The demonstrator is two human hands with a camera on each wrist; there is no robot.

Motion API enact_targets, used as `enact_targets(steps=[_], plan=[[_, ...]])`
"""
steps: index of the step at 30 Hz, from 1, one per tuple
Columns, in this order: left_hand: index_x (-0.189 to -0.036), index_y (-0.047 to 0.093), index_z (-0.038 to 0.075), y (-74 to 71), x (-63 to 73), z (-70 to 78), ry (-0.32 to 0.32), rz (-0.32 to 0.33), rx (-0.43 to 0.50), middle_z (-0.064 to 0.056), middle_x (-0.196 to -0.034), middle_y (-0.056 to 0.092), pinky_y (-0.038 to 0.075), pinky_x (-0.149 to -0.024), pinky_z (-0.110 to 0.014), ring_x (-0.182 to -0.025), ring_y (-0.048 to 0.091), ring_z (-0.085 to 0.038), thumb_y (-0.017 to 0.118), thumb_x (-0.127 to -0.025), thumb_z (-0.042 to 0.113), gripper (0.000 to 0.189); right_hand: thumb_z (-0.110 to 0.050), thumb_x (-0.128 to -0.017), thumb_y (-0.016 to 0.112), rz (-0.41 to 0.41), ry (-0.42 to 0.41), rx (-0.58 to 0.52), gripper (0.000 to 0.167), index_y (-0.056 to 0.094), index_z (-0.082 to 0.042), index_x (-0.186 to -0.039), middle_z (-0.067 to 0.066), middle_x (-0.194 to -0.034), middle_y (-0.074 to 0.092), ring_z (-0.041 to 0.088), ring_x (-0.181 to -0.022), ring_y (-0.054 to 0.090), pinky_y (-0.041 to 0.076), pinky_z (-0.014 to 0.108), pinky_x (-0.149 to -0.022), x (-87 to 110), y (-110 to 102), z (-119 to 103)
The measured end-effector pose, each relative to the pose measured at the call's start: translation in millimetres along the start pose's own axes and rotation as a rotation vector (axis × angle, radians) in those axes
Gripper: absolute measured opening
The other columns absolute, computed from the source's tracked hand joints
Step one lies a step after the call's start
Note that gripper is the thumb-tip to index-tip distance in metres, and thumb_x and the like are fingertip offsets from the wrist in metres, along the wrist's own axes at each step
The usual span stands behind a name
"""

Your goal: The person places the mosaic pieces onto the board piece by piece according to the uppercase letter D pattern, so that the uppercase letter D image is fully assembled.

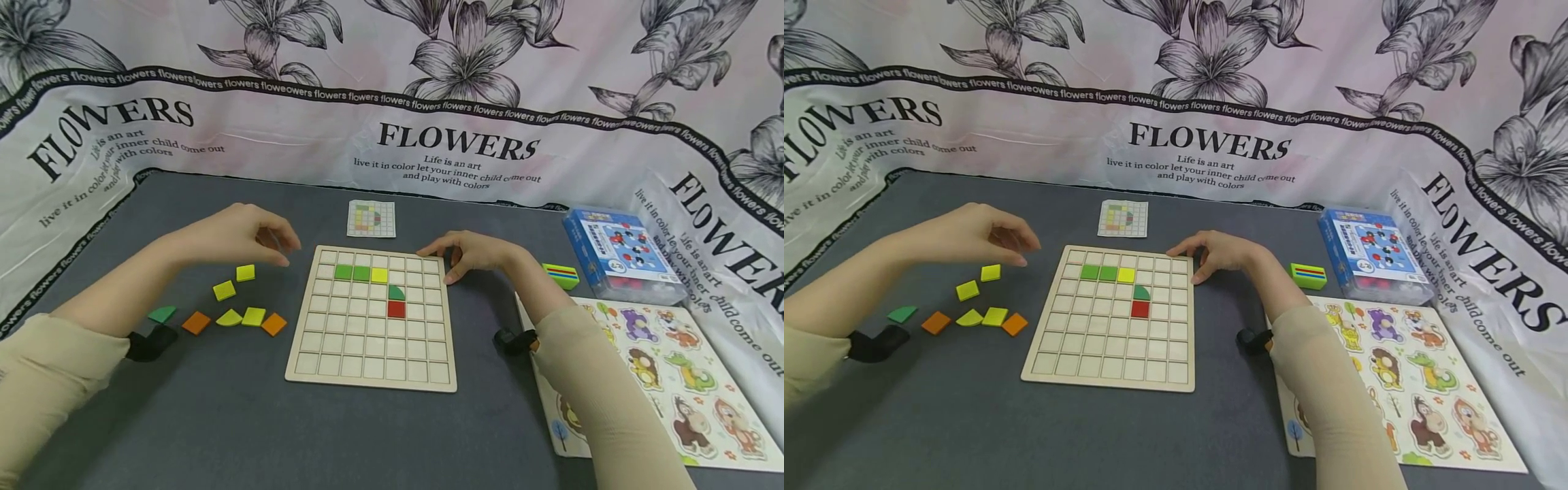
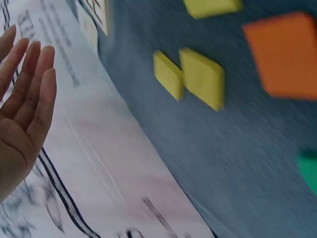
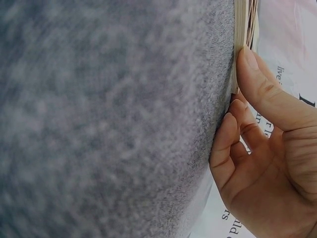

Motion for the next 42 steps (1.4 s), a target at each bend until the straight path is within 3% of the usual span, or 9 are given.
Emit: enact_targets(steps=[6, 13, 16, 20, 24, 29, 35, 42], plan=[[-0.117, 0.069, 0.012, -12.3, 26.9, -38.0, -0.087, -0.048, 0.019, -0.006, -0.115, 0.072, 0.056, -0.082, -0.033, -0.096, 0.069, -0.012, 0.076, -0.087, 0.025, 0.033, -0.016, -0.081, 0.081, -0.011, -0.034, -0.018, 0.067, 0.054, -0.019, -0.142, 0.014, -0.131, 0.051, 0.023, -0.082, 0.049, 0.045, 0.034, -0.077, -1.3, 0, 0], [-0.122, 0.066, 0.011, -18.5, 60.9, -100.0, -0.193, -0.221, 0.126, -0.007, -0.123, 0.067, 0.055, -0.082, -0.023, -0.1, 0.065, -0.002, 0.076, -0.085, 0.024, 0.041, -0.017, -0.081, 0.081, -0.002, -0.027, -0.004, 0.067, 0.055, -0.019, -0.142, 0.015, -0.132, 0.049, 0.023, -0.087, 0.049, 0.044, 0.034, -0.079, -0.4, 0, 0], [-0.125, 0.065, 0.009, -17.0, 71.8, -124.2, -0.225, -0.278, 0.177, 0.002, -0.123, 0.065, 0.055, -0.082, -0.023, -0.101, 0.06, 0.001, 0.077, -0.084, 0.021, 0.045, -0.015, -0.081, 0.081, 0.001, -0.019, -0.009, 0.067, 0.055, -0.019, -0.142, 0.015, -0.133, 0.049, 0.024, -0.088, 0.048, 0.044, 0.034, -0.079, 0.4, 1, 1], [-0.124, 0.067, 0.008, -13.7, 81.6, -146.5, -0.155, -0.297, 0.166, 0.02, -0.116, 0.062, 0.053, -0.081, -0.021, -0.1, 0.054, 0.005, 0.079, -0.081, 0.018, 0.046, -0.014, -0.08, 0.081, 0.006, 0.0, -0.02, 0.067, 0.056, -0.022, -0.141, 0.014, -0.133, 0.049, 0.024, -0.088, 0.047, 0.043, 0.034, -0.078, -0.3, 2, 3], [-0.12, 0.071, 0.012, -5.8, 88.0, -155.8, -0.064, -0.31, 0.147, 0.022, -0.115, 0.057, 0.046, -0.082, -0.015, -0.103, 0.048, 0.009, 0.079, -0.078, 0.016, 0.042, -0.015, -0.079, 0.082, 0.008, 0.003, -0.028, 0.067, 0.056, -0.022, -0.141, 0.014, -0.132, 0.049, 0.024, -0.088, 0.048, 0.044, 0.034, -0.078, -0.7, 3, 3], [-0.114, 0.072, 0.015, 3.1, 88.9, -158.2, -0.07, -0.31, 0.145, 0.013, -0.114, 0.05, 0.04, -0.082, -0.015, -0.103, 0.043, 0.007, 0.081, -0.072, 0.014, 0.043, -0.016, -0.08, 0.082, 0.012, 0.003, -0.013, 0.067, 0.056, -0.021, -0.141, 0.015, -0.137, 0.047, 0.025, -0.093, 0.048, 0.044, 0.034, -0.08, 0.2, 4, 2], [-0.11, 0.073, 0.014, 4.9, 87.3, -159.2, -0.079, -0.295, 0.14, 0.011, -0.112, 0.05, 0.039, -0.082, -0.014, -0.101, 0.042, 0.006, 0.081, -0.071, 0.013, 0.04, -0.017, -0.081, 0.081, 0.004, 0.002, -0.017, 0.066, 0.055, -0.021, -0.142, 0.015, -0.138, 0.047, 0.025, -0.092, 0.048, 0.043, 0.035, -0.08, 0.3, 3, 2], [-0.104, 0.072, 0.012, 4.1, 86.3, -160.1, 0.004, -0.263, 0.149, 0.014, -0.108, 0.051, 0.04, -0.076, -0.016, -0.096, 0.044, 0.0, 0.078, -0.078, 0.015, 0.027, -0.016, -0.08, 0.081, 0.009, 0.008, -0.019, 0.066, 0.056, -0.023, -0.141, 0.014, -0.138, 0.046, 0.025, -0.093, 0.048, 0.044, 0.035, -0.08, 0.6, 1, 0]])
Point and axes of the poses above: each hand's wrist, its own x-axis away from the middle knuckle, its own y-axis out of the palm, z = x × y, the point moved 3 cm from there along -x, towards the middle knuckle
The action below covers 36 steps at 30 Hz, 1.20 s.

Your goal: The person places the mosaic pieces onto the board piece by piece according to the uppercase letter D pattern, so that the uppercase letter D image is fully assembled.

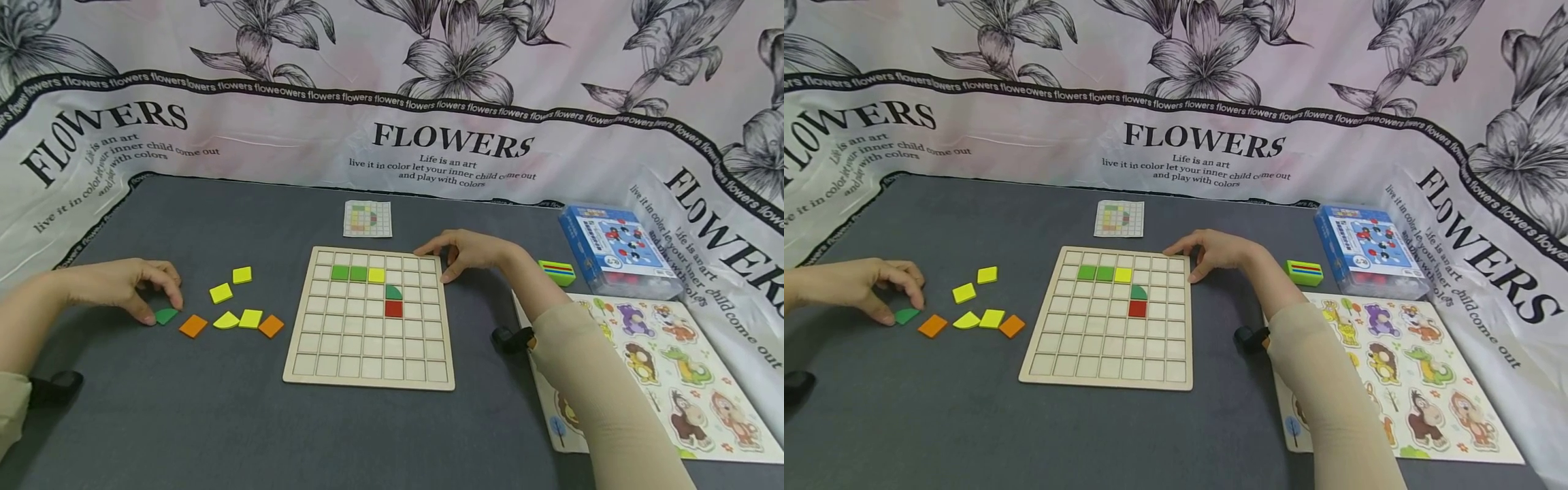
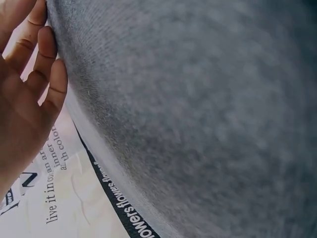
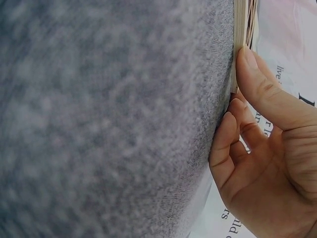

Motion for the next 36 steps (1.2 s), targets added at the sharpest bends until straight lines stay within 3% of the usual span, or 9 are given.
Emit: enact_targets(steps=[8, 19, 25, 29, 31, 36], plan=[[-0.102, 0.069, 0.015, -0.6, -4.6, 7.9, 0.001, -0.005, -0.006, 0.01, -0.102, 0.056, 0.038, -0.07, -0.022, -0.088, 0.045, -0.007, 0.078, -0.08, 0.013, 0.024, -0.016, -0.08, 0.082, 0.003, 0.008, 0.009, 0.067, 0.056, -0.023, -0.141, 0.014, -0.137, 0.047, 0.026, -0.093, 0.048, 0.044, 0.035, -0.081, 0.4, -1, 0], [-0.089, 0.065, 0.015, 0.1, -10.7, 13.1, -0.016, 0.045, -0.038, 0.004, -0.087, 0.053, 0.038, -0.063, -0.025, -0.076, 0.046, -0.009, 0.082, -0.074, 0.017, 0.023, -0.012, -0.079, 0.082, 0.004, 0.016, -0.014, 0.067, 0.057, -0.023, -0.14, 0.013, -0.137, 0.046, 0.025, -0.092, 0.048, 0.044, 0.035, -0.08, -0.7, -1, 0], [-0.089, 0.059, 0.008, -2.8, -12.4, 12.7, 0.004, 0.033, 0.01, 0.003, -0.077, 0.053, 0.04, -0.057, -0.026, -0.067, 0.051, -0.009, 0.074, -0.085, 0.013, 0.016, -0.014, -0.08, 0.081, -0.001, 0.008, -0.014, 0.066, 0.056, -0.02, -0.141, 0.015, -0.138, 0.046, 0.025, -0.091, 0.048, 0.044, 0.034, -0.079, -1.7, 1, 1], [-0.092, 0.06, 0.006, -6.2, -12.2, 17.1, -0.022, 0.081, 0.033, 0.006, -0.079, 0.057, 0.042, -0.061, -0.026, -0.07, 0.054, -0.008, 0.07, -0.09, 0.014, 0.013, -0.014, -0.081, 0.081, -0.008, -0.002, -0.012, 0.066, 0.055, -0.019, -0.142, 0.016, -0.137, 0.046, 0.025, -0.091, 0.048, 0.044, 0.034, -0.08, -2.3, 1, 1], [-0.096, 0.058, 0.004, -8.7, -14.9, 23.4, -0.04, 0.113, 0.074, 0.004, -0.085, 0.06, 0.05, -0.067, -0.024, -0.076, 0.06, -0.007, 0.067, -0.093, 0.014, 0.013, -0.014, -0.081, 0.081, -0.007, -0.002, -0.008, 0.066, 0.055, -0.019, -0.142, 0.016, -0.137, 0.046, 0.025, -0.09, 0.048, 0.043, 0.034, -0.079, -2.4, 1, 1], [-0.106, 0.053, 0.0, -12.9, -28.8, 52.3, -0.049, 0.196, 0.186, -0.006, -0.104, 0.066, 0.058, -0.085, -0.027, -0.095, 0.073, -0.014, 0.06, -0.098, 0.016, 0.019, -0.014, -0.081, 0.081, 0.005, 0.012, -0.01, 0.065, 0.056, -0.02, -0.141, 0.016, -0.137, 0.047, 0.024, -0.089, 0.048, 0.044, 0.034, -0.078, -2.0, 0, 2]])
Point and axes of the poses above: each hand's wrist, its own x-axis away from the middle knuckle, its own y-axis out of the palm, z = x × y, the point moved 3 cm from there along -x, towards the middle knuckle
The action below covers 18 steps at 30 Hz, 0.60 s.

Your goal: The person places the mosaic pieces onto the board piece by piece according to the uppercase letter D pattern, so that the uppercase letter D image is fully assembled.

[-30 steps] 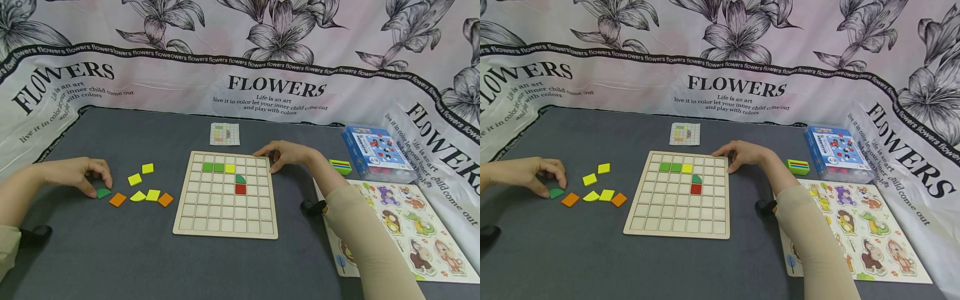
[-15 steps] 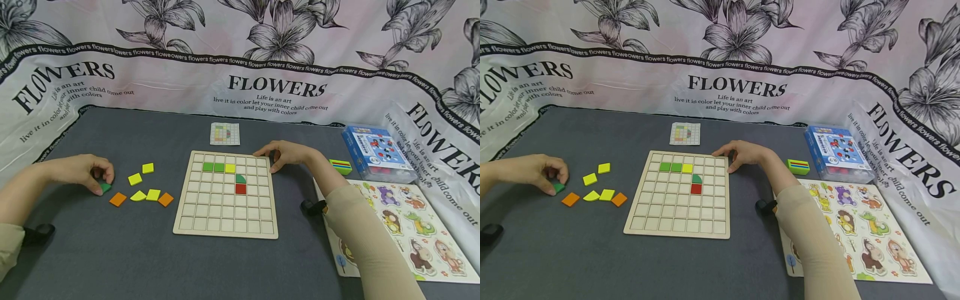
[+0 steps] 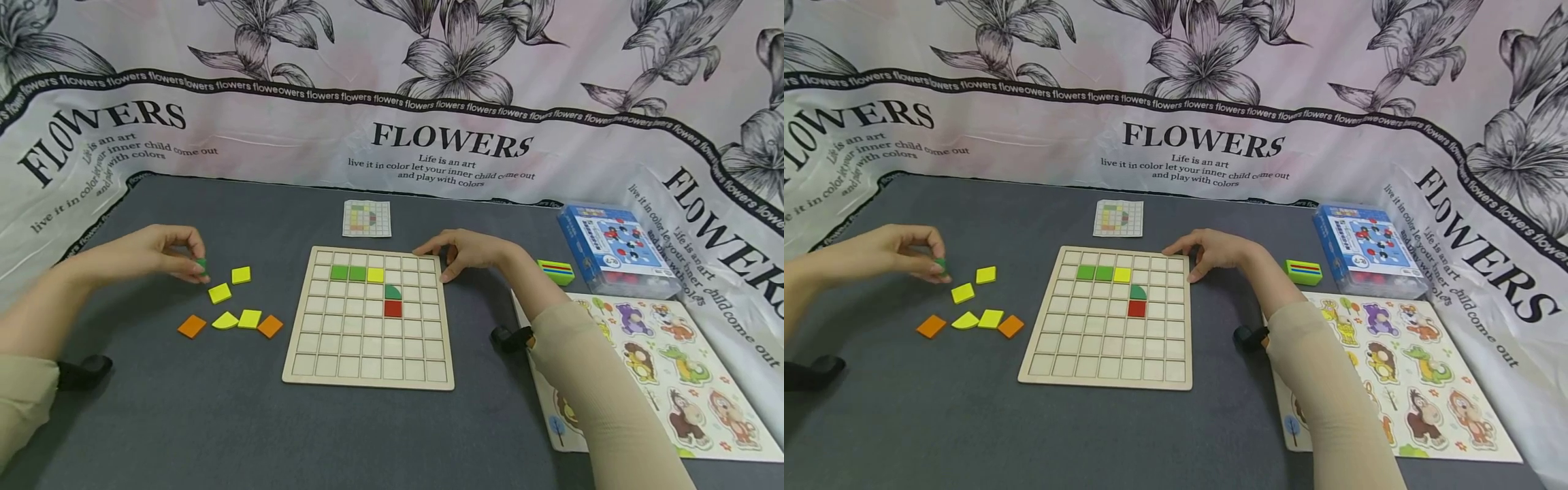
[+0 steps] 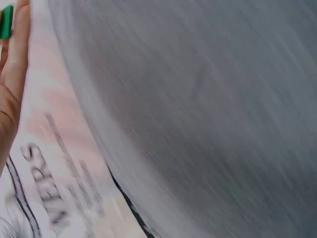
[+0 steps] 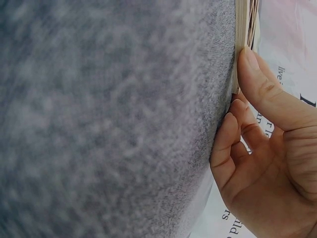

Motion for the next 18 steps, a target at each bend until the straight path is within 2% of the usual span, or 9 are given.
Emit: enact_targets(steps=[4, 9, 13, 18], plan=[[-0.108, 0.054, 0.003, 10.0, -13.2, 29.1, 0.037, 0.045, 0.009, -0.007, -0.106, 0.068, 0.057, -0.086, -0.029, -0.097, 0.073, -0.019, 0.062, -0.098, 0.019, 0.021, -0.015, -0.08, 0.081, 0.003, -0.002, 0.003, 0.066, 0.057, -0.02, -0.141, 0.016, -0.137, 0.047, 0.024, -0.09, 0.048, 0.044, 0.034, -0.079, 1.3, -1, 0], [-0.108, 0.059, 0.004, 27.6, -33.9, 59.1, 0.128, 0.052, -0.008, -0.01, -0.103, 0.066, 0.055, -0.082, -0.031, -0.093, 0.066, -0.024, 0.065, -0.096, 0.018, 0.019, -0.014, -0.08, 0.082, -0.003, -0.009, -0.007, 0.067, 0.056, -0.019, -0.141, 0.016, -0.136, 0.046, 0.025, -0.09, 0.047, 0.044, 0.034, -0.078, 2.6, 0, 0], [-0.111, 0.065, 0.004, 41.8, -49.2, 74.6, 0.163, 0.031, -0.021, -0.012, -0.109, 0.066, 0.054, -0.08, -0.033, -0.093, 0.064, -0.027, 0.066, -0.095, 0.019, 0.022, -0.014, -0.08, 0.081, -0.007, -0.011, -0.017, 0.067, 0.055, -0.019, -0.142, 0.016, -0.137, 0.045, 0.024, -0.088, 0.047, 0.045, 0.034, -0.078, 1.9, 1, 1], [-0.112, 0.071, 0.008, 60.0, -66.5, 89.6, 0.178, 0.023, -0.072, -0.012, -0.103, 0.068, 0.05, -0.074, -0.032, -0.084, 0.059, -0.029, 0.068, -0.093, 0.018, 0.022, -0.013, -0.08, 0.081, -0.004, -0.009, -0.018, 0.067, 0.056, -0.019, -0.141, 0.017, -0.138, 0.045, 0.024, -0.089, 0.048, 0.045, 0.034, -0.079, 2.1, 0, 0]])
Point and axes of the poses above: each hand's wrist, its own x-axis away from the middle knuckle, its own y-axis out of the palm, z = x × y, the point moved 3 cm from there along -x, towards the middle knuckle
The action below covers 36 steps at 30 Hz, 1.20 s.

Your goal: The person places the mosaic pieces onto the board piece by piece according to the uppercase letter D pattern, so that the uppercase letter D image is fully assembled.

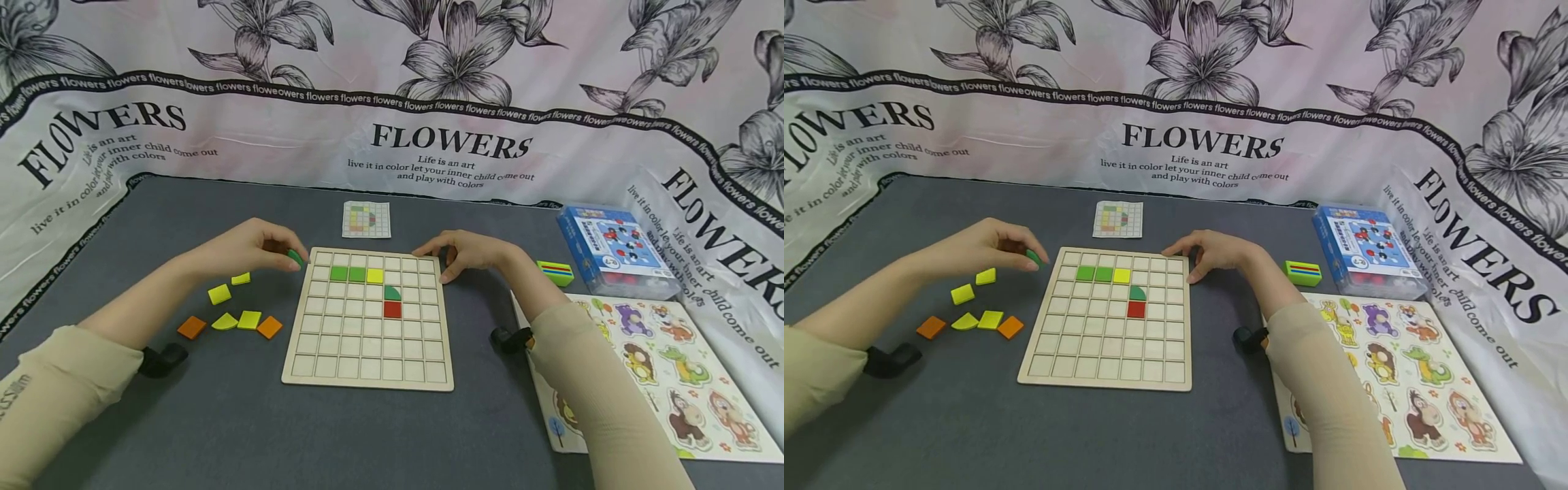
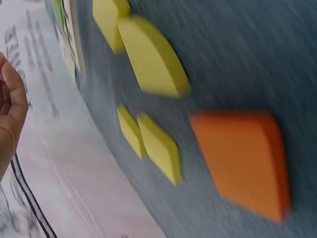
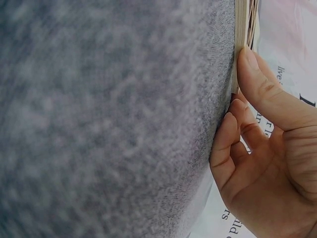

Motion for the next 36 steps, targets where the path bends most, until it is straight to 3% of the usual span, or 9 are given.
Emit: enact_targets(steps=[11, 16, 19, 24, 29, 36], plan=[[-0.099, 0.066, 0.007, 45.0, -36.8, 26.5, 0.045, 0.025, 0.033, -0.007, -0.09, 0.069, 0.053, -0.074, -0.029, -0.079, 0.062, -0.017, 0.076, -0.085, 0.011, 0.018, -0.012, -0.081, 0.081, -0.008, 0.009, -0.013, 0.067, 0.054, -0.018, -0.142, 0.017, -0.138, 0.044, 0.024, -0.087, 0.047, 0.044, 0.034, -0.078, -0.1, 1, -1], [-0.094, 0.071, 0.01, 65.9, -47.9, 42.1, 0.082, -0.047, 0.016, -0.01, -0.087, 0.072, 0.049, -0.07, -0.028, -0.076, 0.062, -0.022, 0.074, -0.087, 0.013, 0.008, -0.011, -0.081, 0.081, -0.005, 0.006, -0.016, 0.067, 0.055, -0.017, -0.142, 0.017, -0.138, 0.045, 0.024, -0.086, 0.048, 0.045, 0.034, -0.078, 0.2, 0, -2], [-0.1, 0.075, 0.01, 78.3, -54.2, 49.1, 0.093, -0.102, -0.005, -0.009, -0.088, 0.074, 0.047, -0.069, -0.026, -0.075, 0.062, -0.022, 0.071, -0.09, 0.013, 0.011, -0.012, -0.08, 0.081, -0.002, 0.005, -0.01, 0.067, 0.055, -0.017, -0.141, 0.017, -0.138, 0.045, 0.025, -0.087, 0.048, 0.045, 0.034, -0.078, 0.6, 0, -2], [-0.11, 0.074, 0.007, 97.0, -61.2, 58.0, 0.086, -0.144, -0.074, -0.004, -0.09, 0.076, 0.049, -0.071, -0.022, -0.077, 0.068, -0.015, 0.066, -0.094, 0.012, 0.019, -0.013, -0.08, 0.082, 0.0, 0.003, -0.011, 0.067, 0.056, -0.018, -0.141, 0.017, -0.137, 0.046, 0.025, -0.088, 0.048, 0.046, 0.034, -0.077, 0.1, 0, -1], [-0.096, 0.073, 0.009, 112.7, -64.3, 62.7, 0.103, -0.135, -0.123, -0.001, -0.082, 0.075, 0.048, -0.069, -0.019, -0.072, 0.063, -0.005, 0.073, -0.088, 0.013, 0.008, -0.012, -0.079, 0.082, 0.001, -0.001, -0.013, 0.067, 0.056, -0.017, -0.141, 0.017, -0.137, 0.046, 0.024, -0.086, 0.049, 0.046, 0.034, -0.076, -0.2, 0, -1], [-0.085, 0.072, 0.012, 123.5, -67.2, 64.6, 0.074, -0.114, -0.136, 0.001, -0.078, 0.075, 0.048, -0.068, -0.018, -0.069, 0.062, -0.003, 0.078, -0.084, 0.014, 0.006, -0.014, -0.078, 0.083, 0.01, 0.004, -0.006, 0.067, 0.057, -0.019, -0.14, 0.016, -0.136, 0.047, 0.023, -0.086, 0.049, 0.046, 0.033, -0.077, 0.1, 0, -1]])
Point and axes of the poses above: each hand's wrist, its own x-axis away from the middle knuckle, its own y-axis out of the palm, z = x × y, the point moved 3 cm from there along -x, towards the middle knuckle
